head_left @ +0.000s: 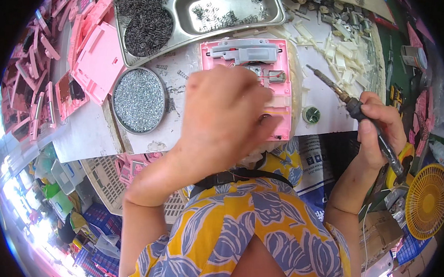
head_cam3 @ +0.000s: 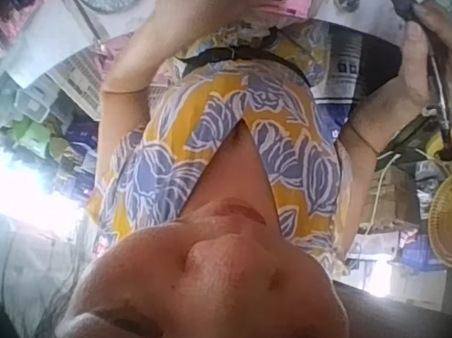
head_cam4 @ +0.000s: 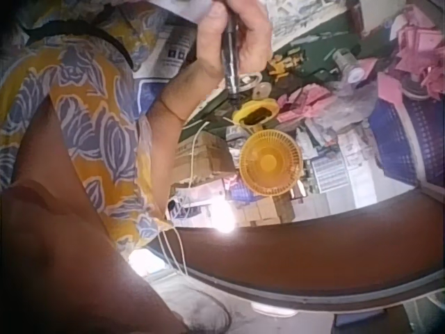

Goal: Assembling the internal electronic components and soldering wires for a pink toy device at a factory workbench.

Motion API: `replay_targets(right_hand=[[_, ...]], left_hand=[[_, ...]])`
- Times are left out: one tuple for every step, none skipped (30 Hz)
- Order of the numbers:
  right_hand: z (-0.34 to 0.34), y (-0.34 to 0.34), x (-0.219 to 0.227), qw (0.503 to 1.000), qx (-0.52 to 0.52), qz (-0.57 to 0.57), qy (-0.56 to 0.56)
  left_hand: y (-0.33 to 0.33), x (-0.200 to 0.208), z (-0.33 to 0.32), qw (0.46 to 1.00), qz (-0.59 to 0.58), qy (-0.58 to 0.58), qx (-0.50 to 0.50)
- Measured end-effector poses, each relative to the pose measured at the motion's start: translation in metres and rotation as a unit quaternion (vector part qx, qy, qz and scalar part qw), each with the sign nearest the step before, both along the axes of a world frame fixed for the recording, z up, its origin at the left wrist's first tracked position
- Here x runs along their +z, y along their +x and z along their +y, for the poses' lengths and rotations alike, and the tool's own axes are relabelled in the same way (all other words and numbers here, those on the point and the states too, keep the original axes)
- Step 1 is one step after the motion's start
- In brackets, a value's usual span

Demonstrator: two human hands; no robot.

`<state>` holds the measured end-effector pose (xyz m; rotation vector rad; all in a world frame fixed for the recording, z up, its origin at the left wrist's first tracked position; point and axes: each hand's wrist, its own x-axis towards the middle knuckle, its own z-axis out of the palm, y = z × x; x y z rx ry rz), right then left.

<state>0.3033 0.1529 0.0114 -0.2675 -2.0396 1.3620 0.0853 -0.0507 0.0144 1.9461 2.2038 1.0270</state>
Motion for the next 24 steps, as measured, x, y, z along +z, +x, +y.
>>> replay_targets(right_hand=[[-0.001,0.004,0.002,1.0,-0.018,-0.001,-0.012],[-0.003,0.007,0.003,0.999,-0.051,-0.006,-0.018],[-0.002,0.012,0.005,0.998,-0.064,-0.009,-0.02],[-0.001,0.018,0.005,0.997,-0.079,-0.011,-0.025],[0.0,0.022,0.005,0.995,-0.091,-0.013,-0.029],[0.003,0.025,0.003,0.995,-0.1,-0.007,-0.017],[0.003,0.03,0.003,0.994,-0.111,-0.008,-0.018],[0.003,0.035,0.003,0.993,-0.12,-0.008,-0.018],[0.002,0.04,0.005,0.991,-0.128,-0.012,-0.032],[0.0,0.044,0.005,0.989,-0.137,-0.016,-0.047],[0.0,0.046,0.003,0.988,-0.148,-0.01,-0.037],[0.0,0.047,0.0,0.987,-0.157,-0.005,-0.027],[0.0,0.047,-0.001,0.985,-0.169,0.0,-0.017],[-0.001,0.045,-0.001,0.985,-0.167,0.007,-0.035],[-0.004,0.042,-0.001,0.985,-0.166,0.013,-0.052],[-0.01,0.032,0.0,0.985,-0.164,0.011,-0.058],[-0.016,0.02,-0.001,0.985,-0.159,0.011,-0.067],[-0.029,0.0,-0.003,0.986,-0.154,0.001,-0.063],[-0.041,-0.017,-0.002,0.986,-0.154,-0.01,-0.056],[-0.05,-0.027,-0.002,0.989,-0.123,-0.027,-0.073],[-0.057,-0.033,-0.005,0.991,-0.092,-0.044,-0.09],[-0.06,-0.042,-0.013,0.996,-0.06,-0.041,-0.047],[-0.061,-0.049,-0.019,0.999,-0.031,-0.038,-0.002],[-0.067,-0.052,-0.021,0.998,-0.033,-0.052,0.011]], left_hand=[[0.005,0.002,0.004,0.998,0.028,-0.043,-0.019],[0.011,0.002,0.011,0.994,0.056,-0.087,-0.037],[0.016,0.002,0.017,0.986,0.083,-0.13,-0.056],[0.019,-0.005,0.023,0.985,0.11,-0.122,-0.061],[0.019,-0.007,0.025,0.982,0.116,-0.13,-0.071],[0.019,-0.007,0.027,0.979,0.123,-0.139,-0.081],[0.019,-0.008,0.028,0.977,0.127,-0.146,-0.094],[0.02,-0.011,0.028,0.98,0.108,-0.14,-0.096],[0.019,-0.014,0.025,0.982,0.09,-0.134,-0.097],[0.018,-0.016,0.023,0.984,0.071,-0.129,-0.099],[0.015,-0.017,0.02,0.986,0.053,-0.127,-0.096],[0.01,-0.019,0.017,0.987,0.035,-0.124,-0.092],[0.006,-0.019,0.013,0.988,0.016,-0.122,-0.09],[0.0,-0.018,0.009,0.989,-0.062,-0.098,-0.088],[-0.006,-0.015,0.006,0.984,-0.139,-0.073,-0.085],[-0.009,-0.014,0.003,0.972,-0.215,-0.048,-0.08],[-0.008,-0.015,0.0,0.961,-0.254,-0.083,-0.069],[-0.007,-0.018,-0.004,0.947,-0.293,-0.117,-0.059],[-0.007,-0.019,-0.006,0.93,-0.332,-0.148,-0.053],[-0.007,-0.018,-0.004,0.924,-0.345,-0.161,-0.044],[-0.007,-0.015,-0.001,0.917,-0.357,-0.174,-0.036],[-0.007,-0.015,0.001,0.909,-0.371,-0.187,-0.027],[-0.006,-0.016,0.002,0.901,-0.393,-0.185,-0.018],[-0.005,-0.017,0.003,0.891,-0.414,-0.183,-0.009]])
